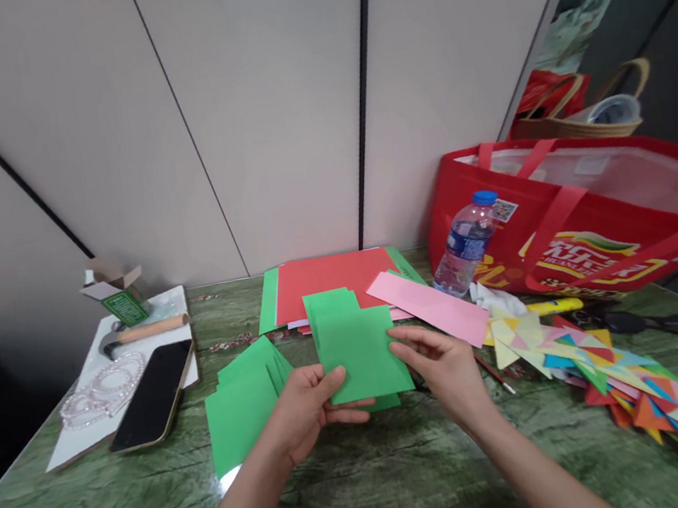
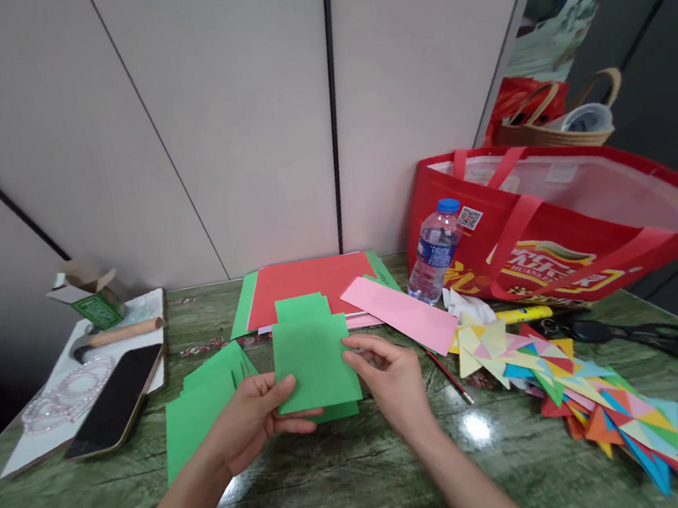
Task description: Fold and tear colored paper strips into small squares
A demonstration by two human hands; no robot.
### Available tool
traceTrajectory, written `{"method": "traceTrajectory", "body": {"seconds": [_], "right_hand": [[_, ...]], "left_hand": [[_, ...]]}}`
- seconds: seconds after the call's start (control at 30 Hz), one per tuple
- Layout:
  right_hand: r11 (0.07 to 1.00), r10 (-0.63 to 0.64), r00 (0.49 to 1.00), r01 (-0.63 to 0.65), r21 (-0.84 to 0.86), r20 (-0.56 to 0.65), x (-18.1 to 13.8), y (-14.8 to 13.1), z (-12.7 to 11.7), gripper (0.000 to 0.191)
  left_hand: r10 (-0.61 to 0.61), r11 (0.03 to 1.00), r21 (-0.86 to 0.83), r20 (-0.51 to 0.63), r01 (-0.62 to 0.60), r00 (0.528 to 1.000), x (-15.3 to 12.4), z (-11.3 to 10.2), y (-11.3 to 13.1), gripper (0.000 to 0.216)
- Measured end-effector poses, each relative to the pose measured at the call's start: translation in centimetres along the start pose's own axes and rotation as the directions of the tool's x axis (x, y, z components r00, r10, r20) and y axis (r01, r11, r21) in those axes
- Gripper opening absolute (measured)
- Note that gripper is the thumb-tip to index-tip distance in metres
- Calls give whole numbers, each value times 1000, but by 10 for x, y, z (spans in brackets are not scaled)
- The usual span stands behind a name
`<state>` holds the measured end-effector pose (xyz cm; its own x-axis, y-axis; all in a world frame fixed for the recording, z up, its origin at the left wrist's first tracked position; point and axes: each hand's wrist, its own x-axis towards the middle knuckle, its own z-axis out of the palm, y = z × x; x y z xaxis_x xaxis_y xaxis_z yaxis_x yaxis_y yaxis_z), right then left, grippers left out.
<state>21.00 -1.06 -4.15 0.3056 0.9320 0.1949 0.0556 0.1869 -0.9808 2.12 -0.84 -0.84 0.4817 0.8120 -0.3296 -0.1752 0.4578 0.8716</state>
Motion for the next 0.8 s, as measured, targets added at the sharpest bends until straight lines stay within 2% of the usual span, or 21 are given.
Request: {"method": "traceTrajectory", "body": {"seconds": [0.47, 0.63, 0.7, 0.8], "right_hand": [[981, -171, 984, 164, -105, -57, -1, -7, -2, 16], [978, -186, 981, 180, -101, -57, -1, -9, -2, 15], [981, -179, 982, 173, -89, -57, -1, -10, -2, 15], [991, -130, 991, 129, -35, -32, -1, -7, 0, 17]], "left_hand": [[15, 999, -36, -71, -18, 997, 0, 1, 0, 24], [23, 998, -49, -97, -28, 995, 0, 2, 1, 29], [52, 998, -28, -93, -54, 994, 0, 4, 1, 28], [170, 985, 35, -115, -167, 979, 2, 5, 0, 26]]}}
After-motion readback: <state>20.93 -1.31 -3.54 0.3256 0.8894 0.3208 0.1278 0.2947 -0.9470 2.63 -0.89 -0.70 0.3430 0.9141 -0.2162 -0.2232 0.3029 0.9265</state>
